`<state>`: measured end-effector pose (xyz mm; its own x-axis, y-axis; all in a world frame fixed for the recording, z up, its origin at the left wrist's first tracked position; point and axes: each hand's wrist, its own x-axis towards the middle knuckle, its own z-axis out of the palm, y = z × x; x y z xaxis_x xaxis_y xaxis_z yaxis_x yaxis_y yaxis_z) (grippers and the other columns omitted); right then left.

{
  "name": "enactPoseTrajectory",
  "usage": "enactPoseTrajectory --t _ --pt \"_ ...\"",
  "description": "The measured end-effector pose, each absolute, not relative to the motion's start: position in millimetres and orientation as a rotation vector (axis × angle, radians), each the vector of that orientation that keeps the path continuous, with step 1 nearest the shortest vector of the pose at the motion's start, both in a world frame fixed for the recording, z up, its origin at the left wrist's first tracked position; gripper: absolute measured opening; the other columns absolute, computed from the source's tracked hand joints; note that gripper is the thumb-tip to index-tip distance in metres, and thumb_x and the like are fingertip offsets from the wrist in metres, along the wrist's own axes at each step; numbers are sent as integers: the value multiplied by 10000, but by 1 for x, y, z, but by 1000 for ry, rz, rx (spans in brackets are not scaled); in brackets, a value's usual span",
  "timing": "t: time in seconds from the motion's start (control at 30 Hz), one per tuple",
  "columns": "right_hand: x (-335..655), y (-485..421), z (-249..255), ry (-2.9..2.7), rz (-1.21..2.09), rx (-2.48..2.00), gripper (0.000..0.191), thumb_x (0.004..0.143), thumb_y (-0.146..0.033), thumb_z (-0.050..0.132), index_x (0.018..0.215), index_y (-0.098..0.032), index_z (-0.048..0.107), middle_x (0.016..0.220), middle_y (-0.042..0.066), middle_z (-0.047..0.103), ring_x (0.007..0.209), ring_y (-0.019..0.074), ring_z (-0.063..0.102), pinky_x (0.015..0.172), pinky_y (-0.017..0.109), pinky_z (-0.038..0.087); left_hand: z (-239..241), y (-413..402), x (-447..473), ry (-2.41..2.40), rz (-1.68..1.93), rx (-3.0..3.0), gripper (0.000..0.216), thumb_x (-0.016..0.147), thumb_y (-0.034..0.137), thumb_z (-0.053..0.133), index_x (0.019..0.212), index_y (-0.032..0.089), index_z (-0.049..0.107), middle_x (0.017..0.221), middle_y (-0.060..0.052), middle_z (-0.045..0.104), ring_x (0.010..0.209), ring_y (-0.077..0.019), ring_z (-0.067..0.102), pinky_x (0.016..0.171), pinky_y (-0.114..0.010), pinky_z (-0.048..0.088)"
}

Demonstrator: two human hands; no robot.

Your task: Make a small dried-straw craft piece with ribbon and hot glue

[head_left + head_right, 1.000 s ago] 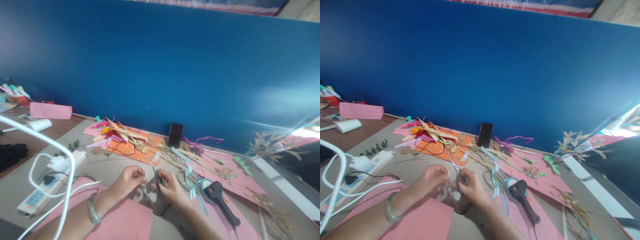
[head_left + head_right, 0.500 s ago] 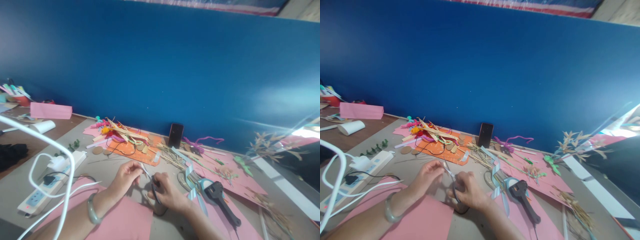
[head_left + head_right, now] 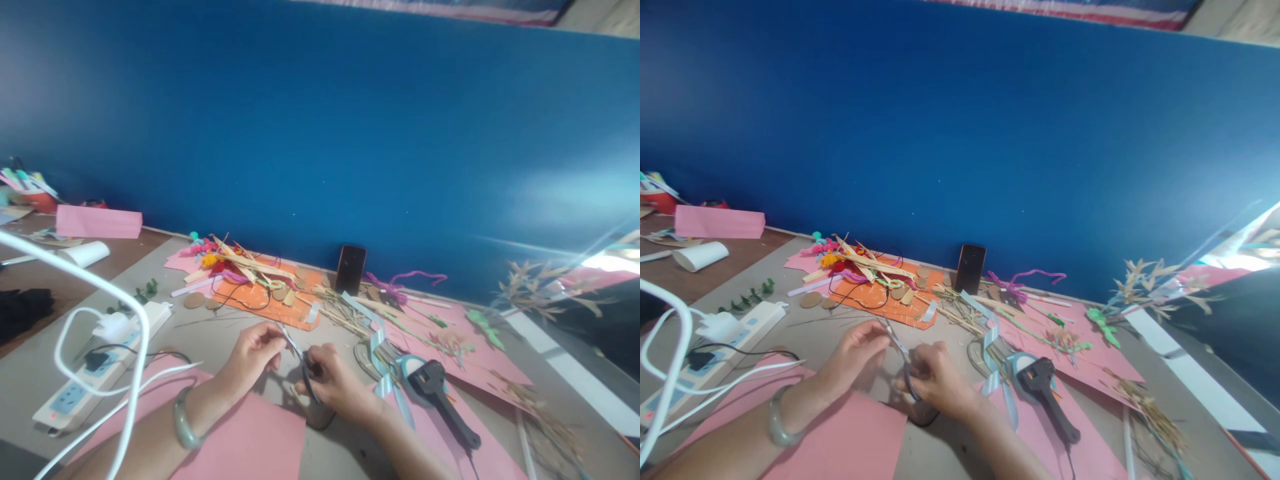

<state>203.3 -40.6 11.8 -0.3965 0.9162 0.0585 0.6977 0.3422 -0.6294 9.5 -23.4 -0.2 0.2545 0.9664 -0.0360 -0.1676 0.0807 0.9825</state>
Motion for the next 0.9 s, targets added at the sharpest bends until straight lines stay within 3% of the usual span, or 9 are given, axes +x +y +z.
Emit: enactPoseTrajectory --t 0.43,0.9 --pt "203 -40 14 -2220 658 -1391 312 708 -311 692 560 -190 445 563 -49 467 596 118 424 617 250 349 -1 -23 10 938 1072 1176 164 808 307 611 739 159 597 479 54 508 454 -76 460 487 -186 340" --pt "207 -37 9 -2232 675 -1377 355 760 -412 675 573 -190 471 583 -33 497 600 128 427 630 263 340 -1 -24 10 896 1088 1166 183 809 332 620 770 153 612 461 57 503 447 -79 469 472 -188 343"
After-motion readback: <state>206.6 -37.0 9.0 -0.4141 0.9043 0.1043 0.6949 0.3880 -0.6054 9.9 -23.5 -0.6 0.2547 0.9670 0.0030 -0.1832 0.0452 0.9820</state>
